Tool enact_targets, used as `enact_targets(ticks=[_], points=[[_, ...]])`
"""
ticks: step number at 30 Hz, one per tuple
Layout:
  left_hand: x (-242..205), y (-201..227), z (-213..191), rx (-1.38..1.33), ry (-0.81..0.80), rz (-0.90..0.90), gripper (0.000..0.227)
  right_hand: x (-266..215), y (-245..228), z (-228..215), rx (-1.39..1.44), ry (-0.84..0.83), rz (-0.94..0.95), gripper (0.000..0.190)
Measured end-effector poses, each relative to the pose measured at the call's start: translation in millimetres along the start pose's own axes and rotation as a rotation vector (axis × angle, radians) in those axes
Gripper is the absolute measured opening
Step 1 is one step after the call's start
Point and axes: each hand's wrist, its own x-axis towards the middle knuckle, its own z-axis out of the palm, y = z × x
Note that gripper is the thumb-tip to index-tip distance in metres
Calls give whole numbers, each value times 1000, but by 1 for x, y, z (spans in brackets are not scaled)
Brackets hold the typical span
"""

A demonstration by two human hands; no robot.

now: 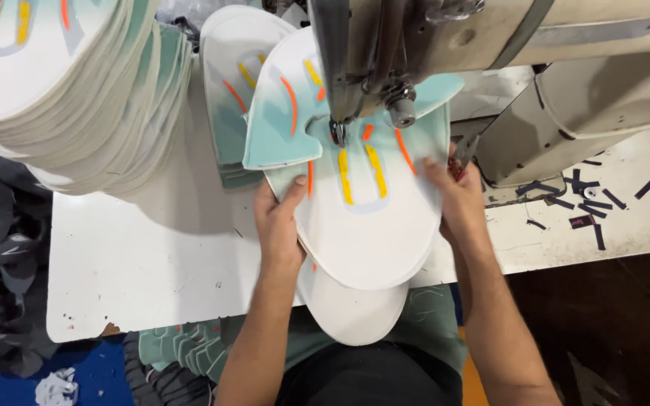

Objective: The person uses a sewing machine to stitch the upper part of a slipper to its sole. They guide the slipper under the needle, rotate it to sew along the edges, and then remove it to place it on a stack of finished items.

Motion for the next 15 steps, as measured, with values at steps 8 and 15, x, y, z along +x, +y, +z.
enact_targets(ticks=[8,15], points=[[41,50,-65,461,87,265,55,51,-75,-61,-882,150,-327,42],[166,66,-36,1204,-262,102,62,146,-16,-7,-2089,-384,-1194,5]])
